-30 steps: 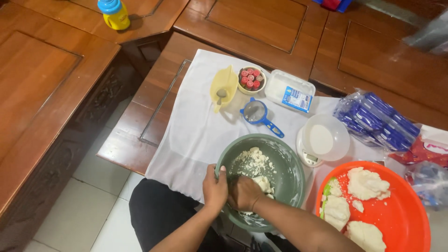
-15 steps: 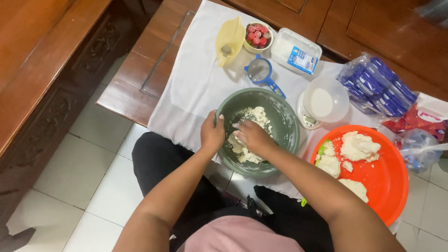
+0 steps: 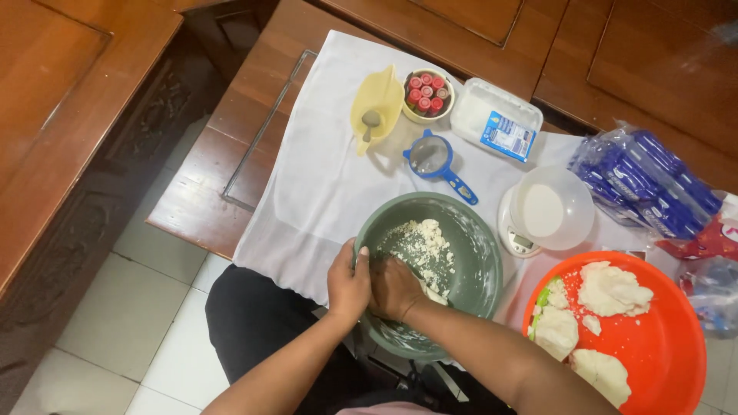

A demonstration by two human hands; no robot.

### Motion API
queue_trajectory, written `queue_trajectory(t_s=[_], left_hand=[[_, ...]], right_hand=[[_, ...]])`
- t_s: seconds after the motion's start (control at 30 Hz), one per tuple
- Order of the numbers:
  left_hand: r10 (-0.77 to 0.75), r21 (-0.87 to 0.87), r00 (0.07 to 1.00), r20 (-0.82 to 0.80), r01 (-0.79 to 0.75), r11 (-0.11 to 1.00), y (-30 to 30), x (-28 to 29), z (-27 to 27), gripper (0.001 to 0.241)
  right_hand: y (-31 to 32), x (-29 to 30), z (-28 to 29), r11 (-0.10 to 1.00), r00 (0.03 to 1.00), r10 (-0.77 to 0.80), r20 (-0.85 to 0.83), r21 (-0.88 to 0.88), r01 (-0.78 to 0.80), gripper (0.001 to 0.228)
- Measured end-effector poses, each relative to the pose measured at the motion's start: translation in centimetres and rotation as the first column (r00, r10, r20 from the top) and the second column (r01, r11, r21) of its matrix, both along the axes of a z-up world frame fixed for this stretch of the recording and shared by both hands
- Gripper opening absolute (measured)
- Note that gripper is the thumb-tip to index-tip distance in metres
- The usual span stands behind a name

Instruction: Kneading dough in a bowl and incorporating additional ingredients

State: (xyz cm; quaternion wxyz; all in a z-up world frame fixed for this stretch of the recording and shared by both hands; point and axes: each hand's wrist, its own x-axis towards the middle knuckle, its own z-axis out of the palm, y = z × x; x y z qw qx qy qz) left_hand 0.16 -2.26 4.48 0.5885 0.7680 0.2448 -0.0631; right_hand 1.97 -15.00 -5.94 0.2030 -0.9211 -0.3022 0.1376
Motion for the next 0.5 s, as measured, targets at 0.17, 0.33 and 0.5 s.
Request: queue_trajectory(t_s=[0.17,0.33,0.5], left_hand=[[0.004,0.027,1.000,0.012,-0.004,1.000,-0.3,-1.4,0.7,0.045],[-0.007,-0.004,0.997,0.080,0.008,1.000,1.2,-1.3,-0.9,0.043],[-0.183,0.015,0.982,0.044,0.183,0.983,2.5,0.6,-1.3,0.046]], right_hand=[[0.0,-0.2,-1.1,0.997,0.992,-0.072,0.102,0.001,0.072,0.044],[-2.4,1.8,2.2,0.930,0.900,-0.314,-0.301,0.092,0.355,0.049],[-7.4,2.0,4.3,0.993,0.933,-0.117,-0.340,-0.014,0.119,0.045]])
